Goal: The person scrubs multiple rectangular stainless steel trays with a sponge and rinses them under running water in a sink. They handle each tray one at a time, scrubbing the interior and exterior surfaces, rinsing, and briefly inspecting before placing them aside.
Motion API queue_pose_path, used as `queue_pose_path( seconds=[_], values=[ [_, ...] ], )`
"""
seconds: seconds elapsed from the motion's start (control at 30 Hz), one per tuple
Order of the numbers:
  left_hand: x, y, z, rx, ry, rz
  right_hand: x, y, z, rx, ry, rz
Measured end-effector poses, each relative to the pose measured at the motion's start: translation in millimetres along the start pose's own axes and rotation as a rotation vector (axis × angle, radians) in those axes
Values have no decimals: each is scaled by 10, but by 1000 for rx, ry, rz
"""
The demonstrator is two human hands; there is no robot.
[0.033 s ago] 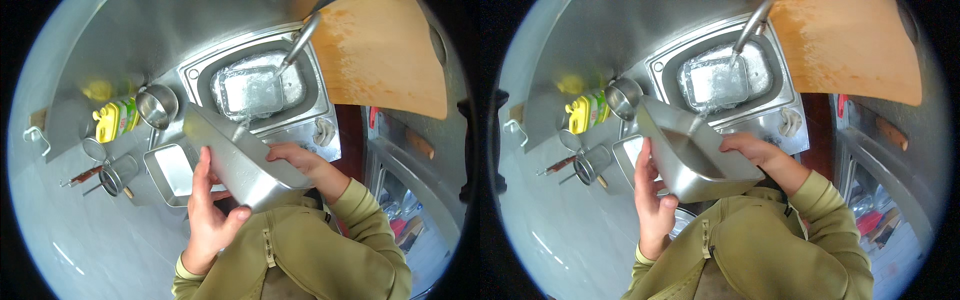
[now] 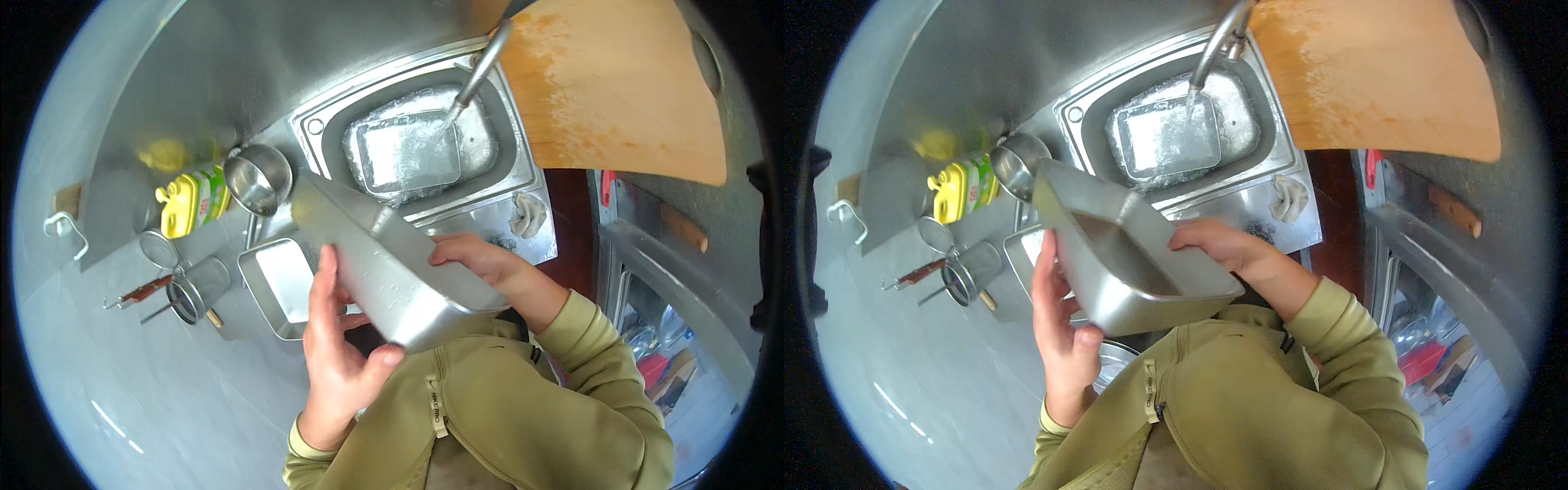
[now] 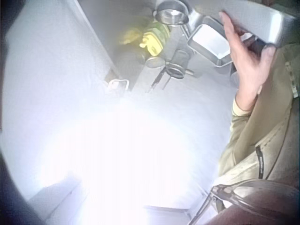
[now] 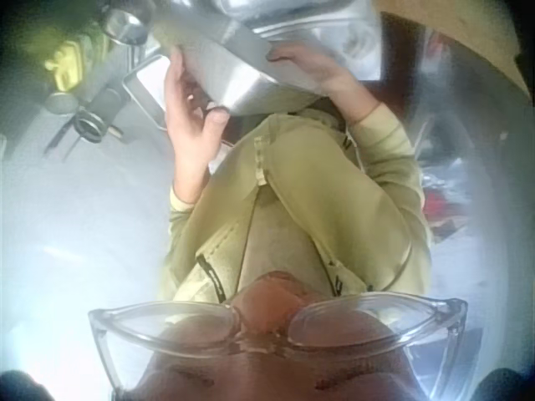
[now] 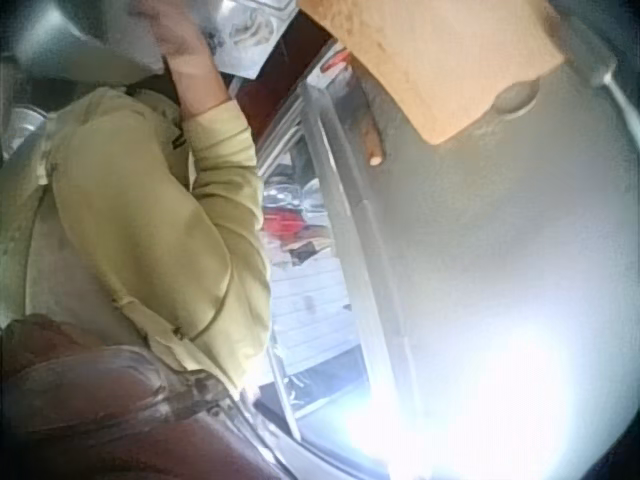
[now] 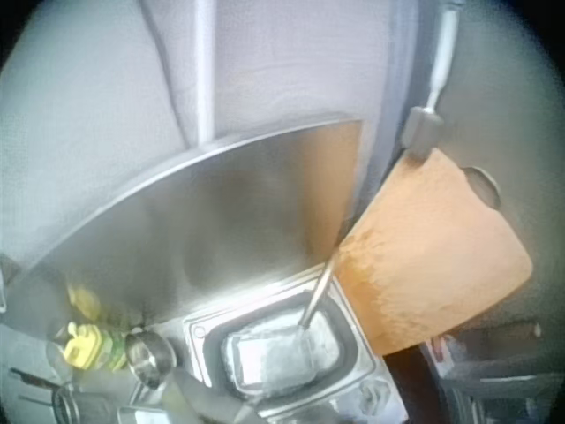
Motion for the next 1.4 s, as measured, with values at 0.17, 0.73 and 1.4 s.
queue_pose_path(
  seconds=[0.17, 0.73, 1.4],
  values=[
    [15, 389, 276, -235, -18, 225, -382, 233, -152, 160, 113, -36],
    [-157, 1634, 240, -824, 624, -86, -1687, 2146, -645, 607, 799, -156],
    [324, 1700, 612, -652, 199, -308, -1845, 1454, -279, 949, 1029, 833]
  ],
)
Point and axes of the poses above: each hand's wrist, its own y-axis away from the middle knuckle, its own x-axis out of the back of the hand, z = x × y, the point moved 3 cm from there along -y, towards the middle knuckle, and after that the axes turned 6 degrees about y, right-handed, at the moved point
